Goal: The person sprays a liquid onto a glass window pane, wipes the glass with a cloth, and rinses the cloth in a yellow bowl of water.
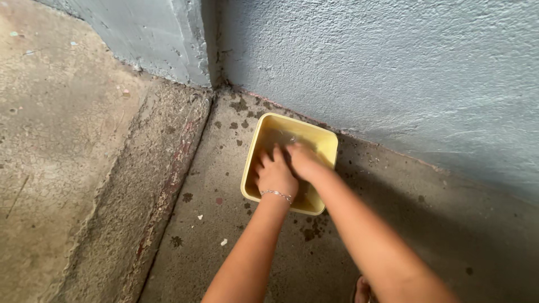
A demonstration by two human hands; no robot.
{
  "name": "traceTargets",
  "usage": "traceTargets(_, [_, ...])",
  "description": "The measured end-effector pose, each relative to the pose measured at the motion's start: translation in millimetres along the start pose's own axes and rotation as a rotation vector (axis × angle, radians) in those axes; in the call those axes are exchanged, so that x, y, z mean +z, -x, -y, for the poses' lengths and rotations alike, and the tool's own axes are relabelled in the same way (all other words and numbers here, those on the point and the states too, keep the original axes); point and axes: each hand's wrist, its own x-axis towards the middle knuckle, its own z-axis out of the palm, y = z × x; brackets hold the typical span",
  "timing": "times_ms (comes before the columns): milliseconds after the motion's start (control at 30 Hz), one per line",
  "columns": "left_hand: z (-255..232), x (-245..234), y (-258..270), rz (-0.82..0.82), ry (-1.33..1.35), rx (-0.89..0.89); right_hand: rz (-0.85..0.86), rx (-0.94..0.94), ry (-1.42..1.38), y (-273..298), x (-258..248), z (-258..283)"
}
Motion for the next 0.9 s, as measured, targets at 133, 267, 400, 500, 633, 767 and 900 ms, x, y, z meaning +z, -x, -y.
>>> traceTargets(133, [-11.2, -28.4, 18.7, -0.020, -0.258, 0.093, 0.367, 0.526, -0.189, 7.6, -94.2, 48.3])
traceTargets(267, [1.3, -26.8, 17.4, -0.008, 0.089, 0.252, 0.216, 0.413, -0.819, 21.6, -192.7, 94.6])
traceTargets(400, [10.1, -22.8, -7.2, -0.051, 0.574, 0.519, -0.177, 0.284, -1.572, 42.5, -210.3, 82.7])
traceTargets(500, [6.4, -33.6, -9.3, 0.261, 1.221, 0.447, -0.440, 0.482, -1.796, 49.5, -165.9, 71.3])
traceTargets(633, [-5.5, -39.2, 1.7, 0.513, 1.635, 0.238, -0.552, 0.535, -2.108, 37.1, -96.8, 103.2])
traceTargets(767, [4.3, -25.3, 5.3, 0.306, 1.448, 0.413, -0.511, 0.779, -2.309, 33.5, -129.6, 132.2])
traceTargets(900, [22.6, -35.9, 15.8, 0.273, 1.320, 0.301, -0.462, 0.960, -1.927, 9.9, -155.4, 133.2])
